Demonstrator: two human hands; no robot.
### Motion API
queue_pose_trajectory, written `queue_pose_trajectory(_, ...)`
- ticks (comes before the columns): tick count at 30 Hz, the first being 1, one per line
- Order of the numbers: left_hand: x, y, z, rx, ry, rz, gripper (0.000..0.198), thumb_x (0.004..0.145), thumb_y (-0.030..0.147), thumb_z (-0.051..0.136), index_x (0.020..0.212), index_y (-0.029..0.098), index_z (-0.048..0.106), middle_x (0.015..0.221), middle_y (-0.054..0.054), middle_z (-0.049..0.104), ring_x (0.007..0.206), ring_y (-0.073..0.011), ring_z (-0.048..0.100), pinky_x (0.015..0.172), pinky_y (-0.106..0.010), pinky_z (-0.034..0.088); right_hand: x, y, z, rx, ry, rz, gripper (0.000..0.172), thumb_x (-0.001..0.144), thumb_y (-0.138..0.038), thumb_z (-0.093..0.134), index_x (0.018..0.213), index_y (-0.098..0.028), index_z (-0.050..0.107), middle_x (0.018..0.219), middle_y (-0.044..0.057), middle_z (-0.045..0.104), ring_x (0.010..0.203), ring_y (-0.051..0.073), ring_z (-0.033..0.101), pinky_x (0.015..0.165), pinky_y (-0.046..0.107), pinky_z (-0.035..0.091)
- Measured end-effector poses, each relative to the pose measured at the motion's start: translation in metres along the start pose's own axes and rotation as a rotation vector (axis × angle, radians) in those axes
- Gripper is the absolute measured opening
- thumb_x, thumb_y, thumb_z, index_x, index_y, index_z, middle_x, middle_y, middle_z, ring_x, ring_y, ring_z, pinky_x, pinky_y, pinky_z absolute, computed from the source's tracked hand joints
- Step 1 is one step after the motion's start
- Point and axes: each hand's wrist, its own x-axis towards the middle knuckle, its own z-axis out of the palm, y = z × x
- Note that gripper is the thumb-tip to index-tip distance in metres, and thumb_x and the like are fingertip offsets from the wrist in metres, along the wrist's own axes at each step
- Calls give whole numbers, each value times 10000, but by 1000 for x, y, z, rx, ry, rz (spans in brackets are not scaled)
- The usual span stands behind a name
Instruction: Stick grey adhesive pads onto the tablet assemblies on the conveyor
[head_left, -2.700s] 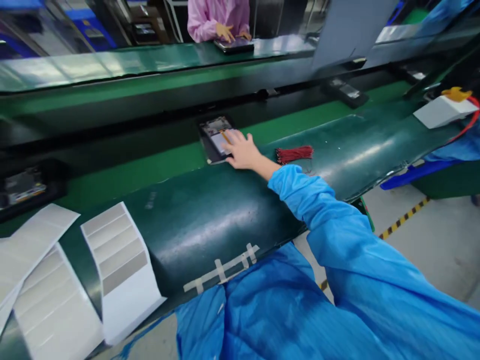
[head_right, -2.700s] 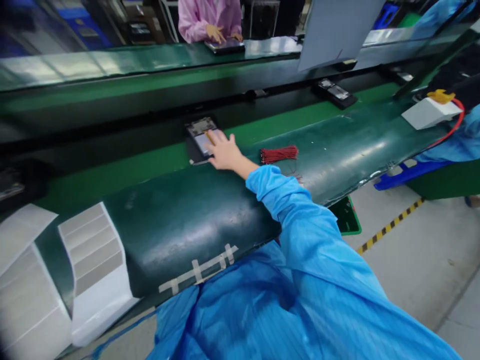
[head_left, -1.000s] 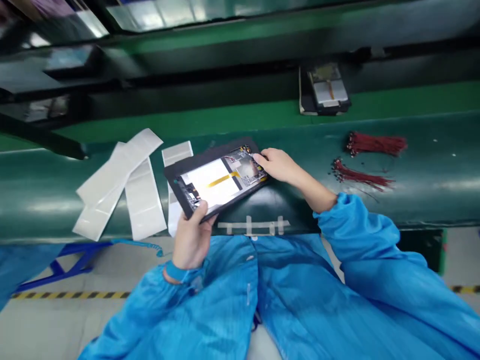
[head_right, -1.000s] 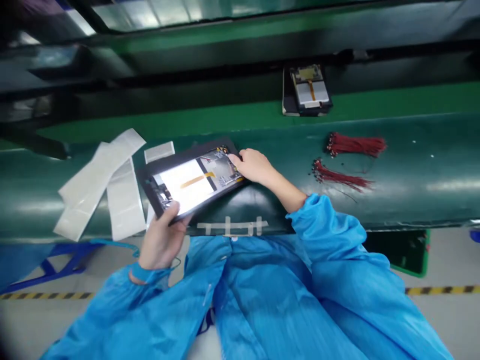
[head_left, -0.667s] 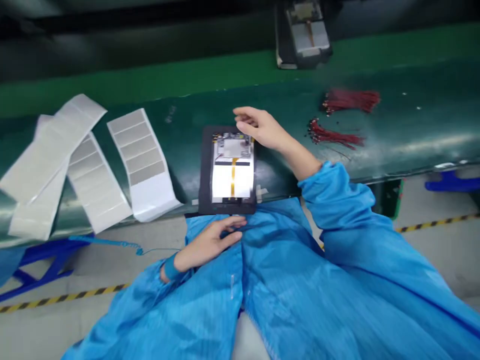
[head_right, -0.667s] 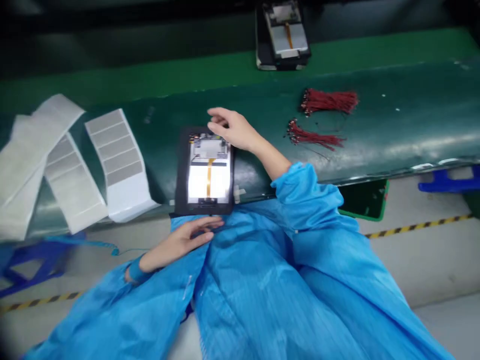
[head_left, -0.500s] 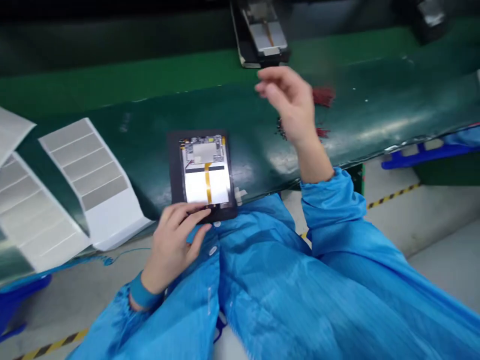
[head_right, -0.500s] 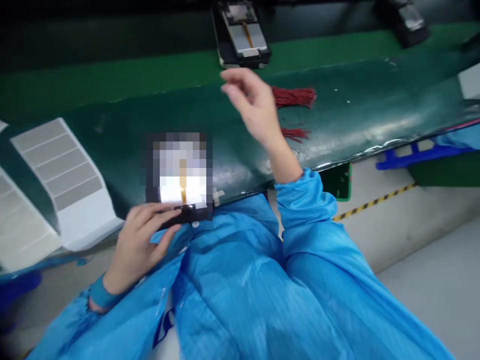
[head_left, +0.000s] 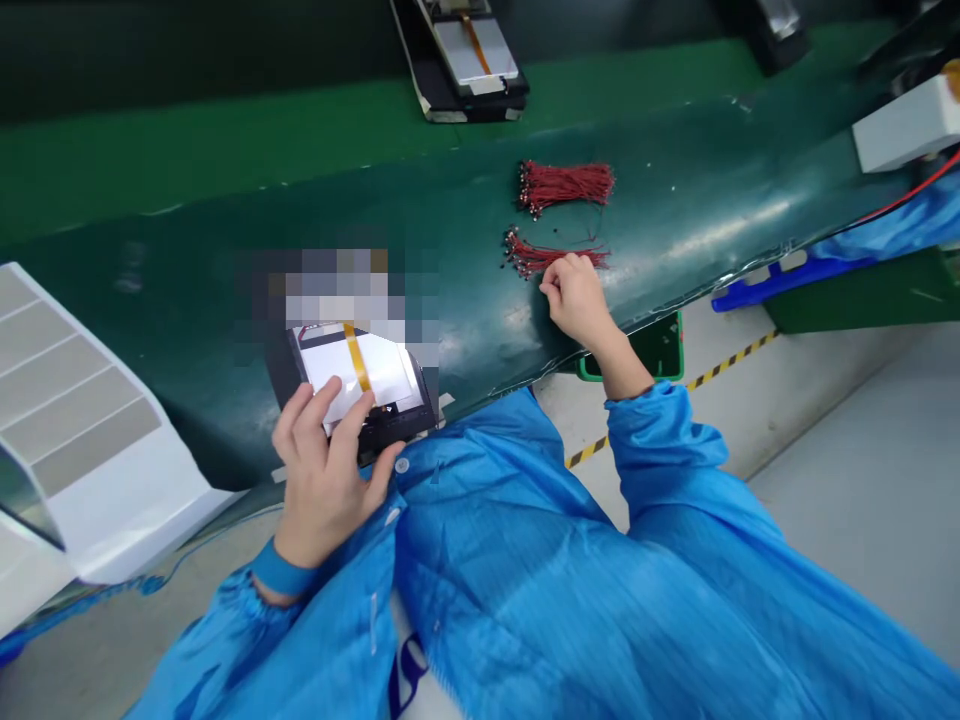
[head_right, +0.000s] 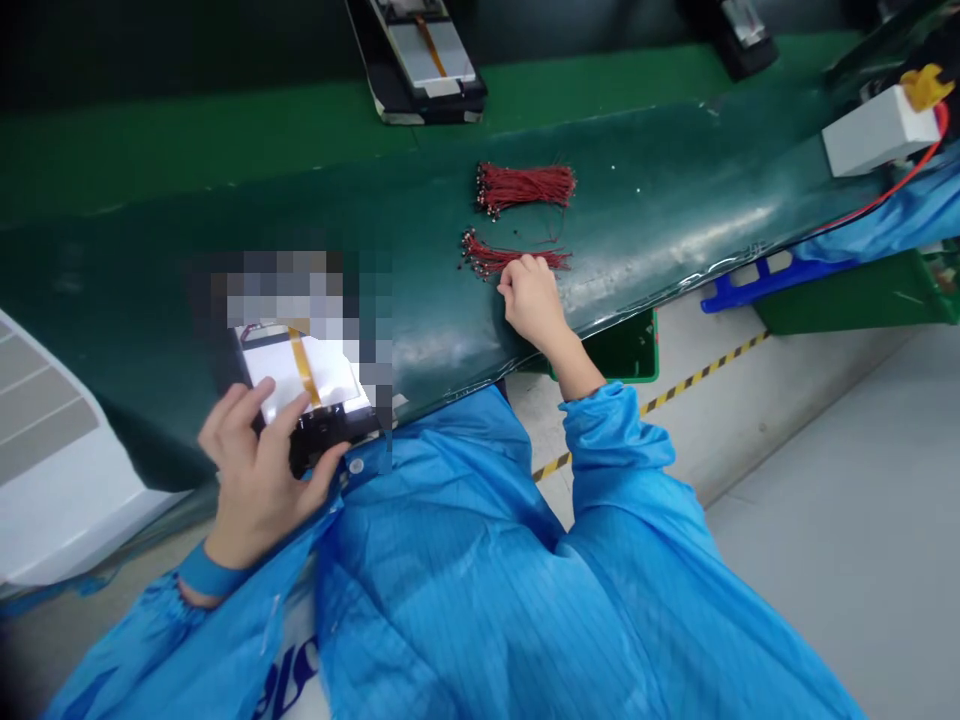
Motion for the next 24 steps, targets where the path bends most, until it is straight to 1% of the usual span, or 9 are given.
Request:
queue_pose_trajectory(4,6,9,-11,-36,60,-49,728,862,301,783,1533,392,517,1640,-85,428,1552,-478,329,1286,-742,250,1,-7,-11,67,-95,-106,114,982,-162,485,960,-209,586,1130,145,632,1132,322,553,1028,499,477)
queue_pose_trajectory(7,13,16,-17,-85,84,-99,507,877,298,757,1366,386,652,1548,-61,530,1510,-456,395,1268,-731,284,-1,-19,-19,226,-145,-176,86,959,-162,507,954,-230,560,970,81,664,928,251,606,885,399,494)
queue_pose_trajectory(9,18,19,-18,-108,90,-100,391,889,286,738,1270,364,700,1490,-59,582,1476,-434,440,1252,-712,320,0,-28,-20,368,-201,-179,78,952,-174,501,952,-238,546,807,21,641,755,203,591,760,343,467)
queue_pose_trajectory(12,24,21,-18,-131,91,-65,316,896,257,719,1199,345,730,1407,-63,648,1407,-396,516,1219,-679,380,6,-38,-18,511,-231,-172,56,947,-206,504,919,-241,536,691,-19,586,654,171,549,677,308,420)
queue_pose_trajectory(15,27,23,-19,-163,109,-49,279,895,220,713,1150,326,752,1311,-68,704,1289,-353,597,1167,-620,448,11,-48,-17,508,-131,-132,73,920,-193,528,866,-239,542,678,-21,566,639,156,514,665,304,392)
queue_pose_trajectory(16,27,24,-20,-177,120,-52,268,897,203,707,1134,318,757,1275,-67,719,1241,-334,622,1142,-590,473,10,-53,-18,537,-139,-137,77,918,-194,536,857,-239,544,669,-26,552,628,150,498,653,301,381)
queue_pose_trajectory(19,29,29,-19,-263,140,-113,250,914,160,677,1115,283,761,1212,-64,727,1126,-268,677,1040,-469,554,-1,-76,-24,760,-284,-237,73,938,-234,569,868,-238,550,644,-51,491,587,127,439,593,279,340)
queue_pose_trajectory(21,31,32,-16,-366,128,-208,293,922,167,670,1192,258,736,1312,-81,675,1053,-225,706,917,-377,604,-13,-96,-29,897,-328,-309,98,957,-265,595,874,-234,554,668,-54,480,592,114,426,575,266,327)
queue_pose_trajectory(24,38,34,-9,-585,74,-370,516,902,230,722,1406,262,615,1536,-115,514,976,-180,732,751,-282,618,-28,-123,-34,1047,-394,-398,170,991,-329,635,883,-223,558,708,-51,487,606,98,428,571,249,329)
